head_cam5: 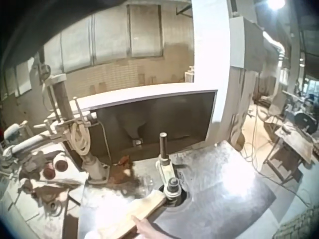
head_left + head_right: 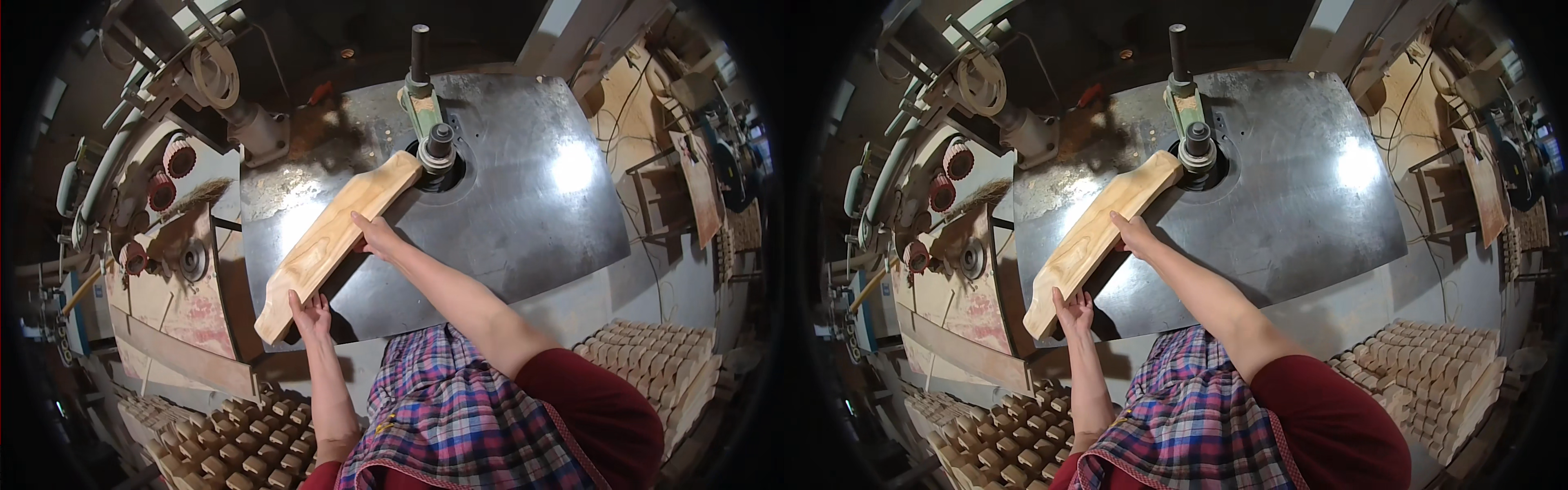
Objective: Feeding wooden components through a shaper machine and stacking them.
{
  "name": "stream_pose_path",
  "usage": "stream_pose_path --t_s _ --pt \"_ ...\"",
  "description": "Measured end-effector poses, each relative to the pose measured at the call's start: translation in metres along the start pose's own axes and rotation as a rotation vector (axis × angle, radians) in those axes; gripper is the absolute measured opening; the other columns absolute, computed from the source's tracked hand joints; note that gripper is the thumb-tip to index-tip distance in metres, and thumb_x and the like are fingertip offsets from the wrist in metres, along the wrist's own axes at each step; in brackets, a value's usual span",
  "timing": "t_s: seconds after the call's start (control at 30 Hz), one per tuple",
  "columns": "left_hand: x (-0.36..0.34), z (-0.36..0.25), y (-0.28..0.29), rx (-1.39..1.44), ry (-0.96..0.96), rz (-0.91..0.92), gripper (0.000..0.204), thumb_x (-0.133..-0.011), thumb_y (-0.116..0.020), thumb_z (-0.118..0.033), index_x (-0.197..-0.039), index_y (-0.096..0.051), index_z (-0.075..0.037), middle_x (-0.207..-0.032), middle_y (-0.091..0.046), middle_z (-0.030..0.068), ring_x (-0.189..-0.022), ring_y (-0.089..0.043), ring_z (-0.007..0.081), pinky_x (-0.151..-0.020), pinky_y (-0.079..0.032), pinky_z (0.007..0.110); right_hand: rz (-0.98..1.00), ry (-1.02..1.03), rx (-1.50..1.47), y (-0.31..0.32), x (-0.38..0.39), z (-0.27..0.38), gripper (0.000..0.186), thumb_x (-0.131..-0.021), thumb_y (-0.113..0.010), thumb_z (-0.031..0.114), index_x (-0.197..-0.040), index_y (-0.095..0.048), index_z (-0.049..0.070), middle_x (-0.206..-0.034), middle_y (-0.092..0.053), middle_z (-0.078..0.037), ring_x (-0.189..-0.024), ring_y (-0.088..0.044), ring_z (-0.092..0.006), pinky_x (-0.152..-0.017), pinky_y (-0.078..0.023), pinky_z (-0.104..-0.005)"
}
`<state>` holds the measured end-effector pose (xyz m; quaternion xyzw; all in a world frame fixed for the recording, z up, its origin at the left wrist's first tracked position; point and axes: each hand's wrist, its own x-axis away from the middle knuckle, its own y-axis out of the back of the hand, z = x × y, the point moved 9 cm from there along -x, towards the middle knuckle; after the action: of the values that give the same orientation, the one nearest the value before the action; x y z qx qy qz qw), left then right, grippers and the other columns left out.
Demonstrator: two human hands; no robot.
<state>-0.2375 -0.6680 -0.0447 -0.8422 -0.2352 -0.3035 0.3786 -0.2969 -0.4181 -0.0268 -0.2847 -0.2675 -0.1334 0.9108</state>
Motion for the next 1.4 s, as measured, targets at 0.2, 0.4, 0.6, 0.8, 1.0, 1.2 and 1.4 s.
stream_pose_path --t_s 0.2,0.4,0.6,0.8,1.0,1.2,1.4 --pt "-0.006 0.003 0.001 0.011 0.006 -0.005 0.049 -0.079 -0.073 -0.035 -0.114 -0.056 -0.006 -0.109 -0.058 0.0084 -0.106 -0.051 0.0203 -0.098 -0.029 0.037 0.005 -0.038 0.006 -0.004 -0.005 0.008 0.051 -0.093 -0.055 0.029 -0.114 -0.046 -0.016 -0.103 -0.058 -0.026 -0.084 -0.063 -0.0300 -0.071 -0.053 -0.0413" --pt "0.007 0.027 -0.006 0.049 0.055 0.006 0.049 -0.080 -0.071 -0.035 -0.118 -0.055 -0.008 -0.112 -0.057 0.0083 -0.110 -0.051 0.0189 -0.103 -0.022 0.037 -0.014 -0.008 0.008 0.002 -0.012 0.020 0.049 -0.092 -0.056 0.028 -0.113 -0.046 -0.015 -0.102 -0.058 -0.027 -0.082 -0.064 -0.0308 -0.067 -0.057 -0.0396" --pt "0.031 0.050 -0.002 0.118 0.071 -0.052 0.047 -0.080 -0.072 -0.032 -0.115 -0.056 -0.005 -0.111 -0.059 0.0080 -0.107 -0.055 0.0197 -0.105 -0.022 0.043 -0.083 0.020 0.035 0.010 -0.003 0.020 0.051 -0.091 -0.057 0.030 -0.107 -0.049 -0.018 -0.097 -0.060 -0.025 -0.077 -0.064 -0.0273 -0.061 -0.055 -0.0367" --pt "0.061 0.079 -0.003 0.196 0.105 0.027 0.045 -0.084 -0.066 -0.031 -0.118 -0.053 -0.004 -0.114 -0.058 0.0091 -0.108 -0.054 0.0181 -0.105 -0.027 0.038 -0.023 0.016 -0.029 -0.013 0.051 -0.030 0.044 -0.087 -0.061 0.022 -0.106 -0.052 -0.016 -0.090 -0.062 -0.021 -0.072 -0.063 -0.0246 -0.060 -0.053 -0.0294" --pt "0.102 0.076 -0.016 0.382 0.057 0.122 0.039 -0.088 -0.063 -0.022 -0.116 -0.052 0.002 -0.112 -0.058 0.0134 -0.105 -0.056 0.0216 -0.097 -0.043 0.034 0.140 -0.030 -0.010 -0.047 0.076 -0.065 0.040 -0.085 -0.062 0.018 -0.105 -0.054 -0.016 -0.087 -0.063 -0.019 -0.070 -0.062 -0.0233 -0.060 -0.052 -0.0261" --pt "0.183 0.107 -0.056 0.405 0.169 0.115 0.032 -0.091 -0.058 -0.013 -0.115 -0.048 0.005 -0.110 -0.056 0.0168 -0.093 -0.060 0.0209 -0.088 -0.049 0.030 0.436 -0.076 0.177 -0.055 0.069 -0.043 0.039 -0.083 -0.064 0.014 -0.106 -0.055 -0.015 -0.087 -0.064 -0.019 -0.070 -0.063 -0.0218 -0.060 -0.052 -0.0270" --pt "0.236 0.094 -0.121 -0.251 -0.177 0.287 0.034 -0.090 -0.058 -0.012 -0.117 -0.045 0.005 -0.109 -0.055 0.0177 -0.088 -0.059 0.0184 -0.083 -0.048 0.027 0.511 -0.190 0.496 0.057 0.053 0.003 0.035 -0.079 -0.069 0.019 -0.098 -0.062 -0.010 -0.082 -0.067 -0.014 -0.062 -0.063 -0.0173 -0.053 -0.052 -0.0266"
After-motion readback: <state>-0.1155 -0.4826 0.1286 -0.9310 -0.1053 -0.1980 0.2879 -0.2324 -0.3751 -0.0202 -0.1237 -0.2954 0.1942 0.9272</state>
